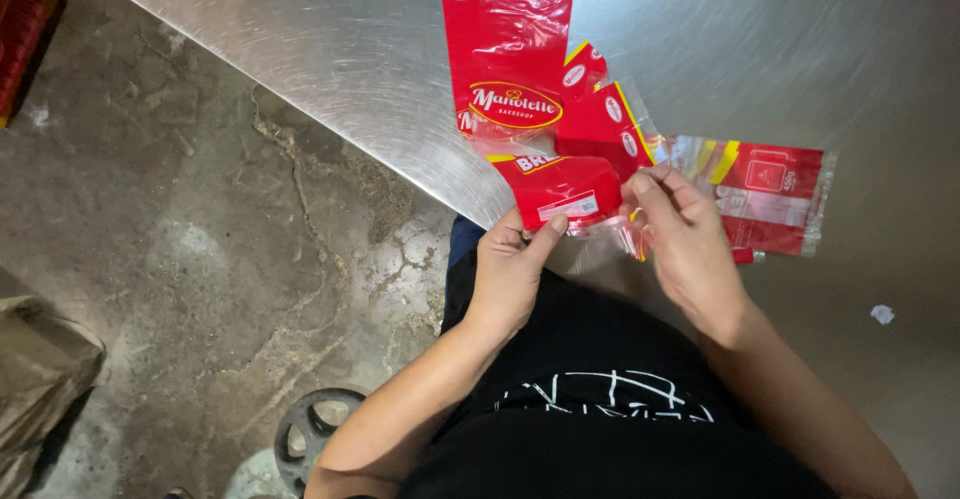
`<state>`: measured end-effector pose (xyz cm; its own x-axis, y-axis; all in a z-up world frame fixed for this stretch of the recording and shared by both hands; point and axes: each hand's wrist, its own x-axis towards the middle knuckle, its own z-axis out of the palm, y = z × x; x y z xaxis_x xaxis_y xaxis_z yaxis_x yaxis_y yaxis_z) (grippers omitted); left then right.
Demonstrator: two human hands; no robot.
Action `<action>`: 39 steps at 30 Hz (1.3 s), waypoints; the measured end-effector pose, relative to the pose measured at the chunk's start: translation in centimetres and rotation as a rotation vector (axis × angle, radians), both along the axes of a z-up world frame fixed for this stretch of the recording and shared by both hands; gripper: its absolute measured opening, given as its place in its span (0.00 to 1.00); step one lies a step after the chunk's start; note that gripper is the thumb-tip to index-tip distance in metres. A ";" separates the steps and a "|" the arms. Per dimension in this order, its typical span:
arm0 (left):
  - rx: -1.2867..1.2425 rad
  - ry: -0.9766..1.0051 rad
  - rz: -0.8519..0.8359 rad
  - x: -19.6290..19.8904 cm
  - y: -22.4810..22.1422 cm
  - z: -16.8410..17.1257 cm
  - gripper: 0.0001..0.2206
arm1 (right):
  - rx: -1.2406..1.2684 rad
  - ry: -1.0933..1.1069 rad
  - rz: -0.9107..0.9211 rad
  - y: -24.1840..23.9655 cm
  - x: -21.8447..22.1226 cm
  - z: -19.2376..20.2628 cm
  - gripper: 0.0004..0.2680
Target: The person organizes bread bags by hand, aligning and stacking them on a metal surface.
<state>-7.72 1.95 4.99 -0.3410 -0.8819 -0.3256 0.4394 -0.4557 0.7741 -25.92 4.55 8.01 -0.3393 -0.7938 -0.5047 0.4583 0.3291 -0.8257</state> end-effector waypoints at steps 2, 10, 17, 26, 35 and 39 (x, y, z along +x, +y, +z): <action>0.010 -0.019 -0.013 -0.1 -0.1 0.1 0.08 | -0.025 0.602 0.274 0.2 0.0 1.7 0.04; 0.075 0.112 -0.064 -0.6 -0.1 -0.2 0.09 | -0.264 1.172 0.371 -0.2 2.8 3.9 0.05; 0.217 0.217 -0.008 -1.3 0.0 -0.6 0.07 | -0.317 1.106 0.341 -0.1 3.1 4.2 0.03; 0.159 0.234 0.011 -1.5 0.1 -0.8 0.09 | -0.102 0.776 0.290 0.3 2.1 2.1 0.02; 0.144 0.212 -0.001 -1.6 0.1 -0.7 0.11 | -0.032 0.557 0.292 0.7 1.2 1.1 0.03; 0.069 0.107 -0.022 -1.4 0.1 -0.8 0.11 | -0.049 0.573 0.295 0.3 1.5 1.8 0.04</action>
<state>-9.09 2.10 4.15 -0.3963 -0.8505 -0.3459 0.5072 -0.5169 0.6896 -24.37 4.86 9.78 -0.3085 -0.9125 -0.2687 -0.1633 0.3291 -0.9301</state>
